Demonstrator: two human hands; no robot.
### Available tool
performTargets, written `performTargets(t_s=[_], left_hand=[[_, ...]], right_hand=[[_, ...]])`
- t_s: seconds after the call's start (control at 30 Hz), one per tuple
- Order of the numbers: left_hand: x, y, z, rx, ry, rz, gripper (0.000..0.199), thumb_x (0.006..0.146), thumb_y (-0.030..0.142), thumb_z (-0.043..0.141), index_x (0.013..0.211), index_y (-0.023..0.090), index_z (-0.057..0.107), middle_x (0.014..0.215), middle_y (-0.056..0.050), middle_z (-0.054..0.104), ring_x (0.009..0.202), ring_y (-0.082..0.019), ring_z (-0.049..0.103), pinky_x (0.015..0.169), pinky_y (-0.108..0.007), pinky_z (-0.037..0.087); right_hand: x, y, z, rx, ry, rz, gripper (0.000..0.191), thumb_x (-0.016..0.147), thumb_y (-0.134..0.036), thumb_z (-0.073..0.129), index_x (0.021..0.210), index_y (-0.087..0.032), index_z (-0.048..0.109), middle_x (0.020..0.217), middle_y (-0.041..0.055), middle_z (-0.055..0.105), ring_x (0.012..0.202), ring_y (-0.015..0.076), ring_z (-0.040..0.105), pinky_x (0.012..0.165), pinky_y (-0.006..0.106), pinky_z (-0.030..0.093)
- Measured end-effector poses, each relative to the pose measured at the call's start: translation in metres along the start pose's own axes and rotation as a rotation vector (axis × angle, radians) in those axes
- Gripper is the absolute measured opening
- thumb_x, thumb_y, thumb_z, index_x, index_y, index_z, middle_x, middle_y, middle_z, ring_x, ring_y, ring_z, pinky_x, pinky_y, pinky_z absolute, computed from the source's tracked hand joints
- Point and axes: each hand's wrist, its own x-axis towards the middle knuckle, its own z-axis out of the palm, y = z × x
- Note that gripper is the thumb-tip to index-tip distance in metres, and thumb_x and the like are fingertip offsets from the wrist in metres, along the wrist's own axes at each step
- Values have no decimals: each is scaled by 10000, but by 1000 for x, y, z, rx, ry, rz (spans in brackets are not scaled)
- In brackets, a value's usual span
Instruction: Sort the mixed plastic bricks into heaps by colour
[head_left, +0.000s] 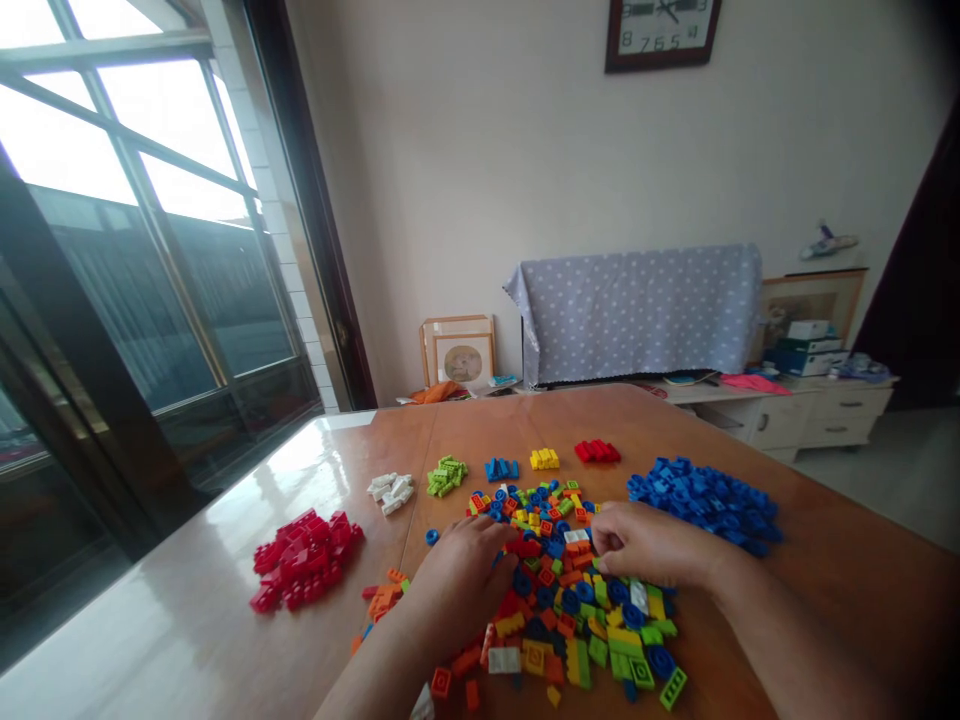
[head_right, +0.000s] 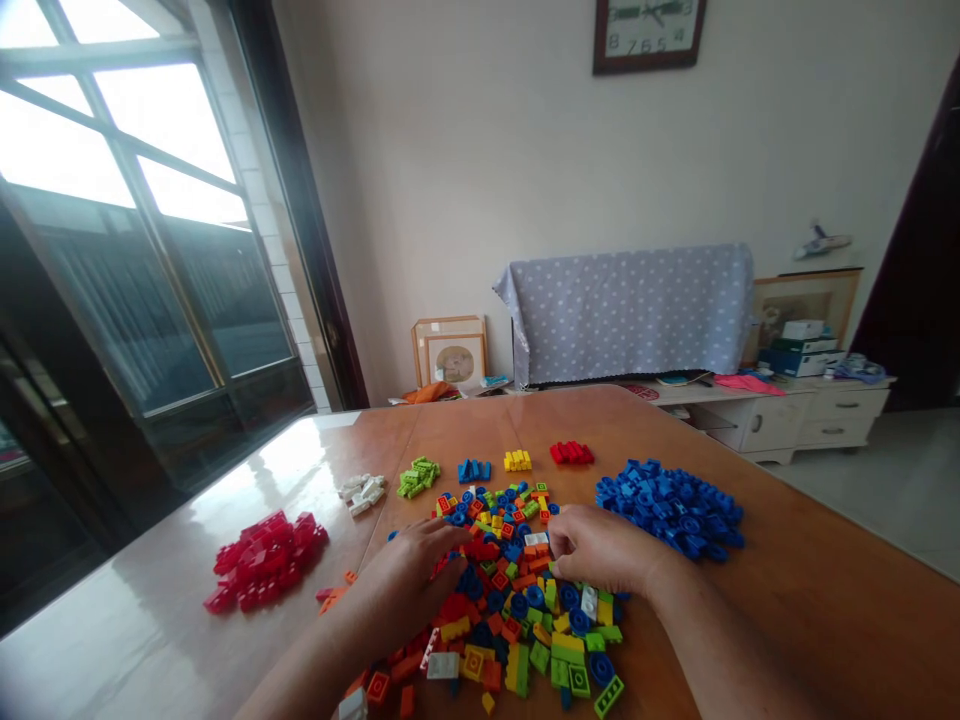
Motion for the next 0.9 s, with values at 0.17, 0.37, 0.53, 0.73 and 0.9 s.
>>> performTargets(t_s=[0.17, 0.37, 0.53, 0.73, 0.9], left_hand=[[-2, 2, 0, -26, 13, 10, 294, 978, 316, 464, 1176, 277, 679, 1123, -50, 717, 1070, -227, 649, 939, -321, 499], [-3, 15, -3, -160, 13, -4, 283, 950, 291, 492, 1163, 270, 677, 1113, -56, 715, 1067, -230, 642, 933, -312, 492], [0, 22, 2, -328, -4, -17, 204, 894, 243, 541, 1043, 238, 680, 992, -33, 714, 915, -189, 643, 776, -257, 487], [3, 16, 13, -430, 42, -119, 191, 845, 181, 560, 984, 218, 686, 900, 4, 710, 811, -145, 630, 684, -222, 444], [3, -3, 6, -293, 168, -104, 177, 875, 182, 535, 965, 232, 679, 944, -5, 711, 873, -150, 640, 758, -226, 464]], right_hand=[[-1, -2, -1, 112, 47, -7, 121, 824, -288, 647, 770, -184, 616, 694, -27, 587, 655, 121, 516, 565, 219, 305], [2, -34, 5, 359, 68, -55, 160, 892, -359, 607, 869, -201, 590, 709, -41, 569, 654, 121, 506, 547, 207, 327], [3, -64, 16, 445, 80, -126, 146, 897, -342, 594, 854, -202, 598, 710, -34, 529, 675, 126, 474, 576, 211, 342], [9, -71, 28, 515, 121, -136, 181, 897, -379, 606, 870, -204, 568, 711, -35, 534, 671, 127, 484, 578, 209, 357], [10, -66, 24, 343, 245, -135, 185, 919, -364, 561, 1037, -237, 628, 873, 10, 670, 775, 170, 604, 682, 250, 431]])
